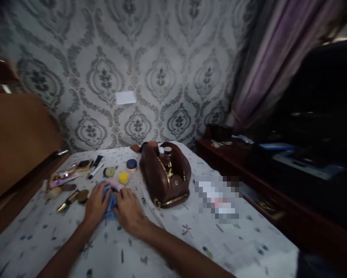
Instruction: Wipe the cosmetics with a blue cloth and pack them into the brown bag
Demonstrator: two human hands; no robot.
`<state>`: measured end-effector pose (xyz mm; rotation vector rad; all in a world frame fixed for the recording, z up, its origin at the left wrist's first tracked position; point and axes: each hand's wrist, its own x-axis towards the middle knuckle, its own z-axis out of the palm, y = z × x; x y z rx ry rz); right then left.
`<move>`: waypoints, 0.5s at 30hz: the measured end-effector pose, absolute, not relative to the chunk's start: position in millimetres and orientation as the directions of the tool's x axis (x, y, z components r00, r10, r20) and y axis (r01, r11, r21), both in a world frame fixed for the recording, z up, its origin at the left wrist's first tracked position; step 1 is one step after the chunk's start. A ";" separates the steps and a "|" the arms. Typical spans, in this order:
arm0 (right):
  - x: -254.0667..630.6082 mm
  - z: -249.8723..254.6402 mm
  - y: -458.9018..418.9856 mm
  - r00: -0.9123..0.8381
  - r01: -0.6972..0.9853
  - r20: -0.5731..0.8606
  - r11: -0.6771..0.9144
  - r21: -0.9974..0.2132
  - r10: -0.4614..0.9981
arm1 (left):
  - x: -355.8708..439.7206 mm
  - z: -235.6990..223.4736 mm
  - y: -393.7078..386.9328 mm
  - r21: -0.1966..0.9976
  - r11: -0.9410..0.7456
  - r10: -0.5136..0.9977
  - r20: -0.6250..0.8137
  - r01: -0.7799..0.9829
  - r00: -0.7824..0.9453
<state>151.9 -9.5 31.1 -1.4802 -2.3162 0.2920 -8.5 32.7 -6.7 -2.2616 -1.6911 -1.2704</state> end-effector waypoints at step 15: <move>164.0 -18.9 -0.2 -0.297 0.770 0.433 0.482 -0.418 0.851 | -23.6 -49.9 50.4 0.260 -0.394 0.828 0.516 0.881 0.218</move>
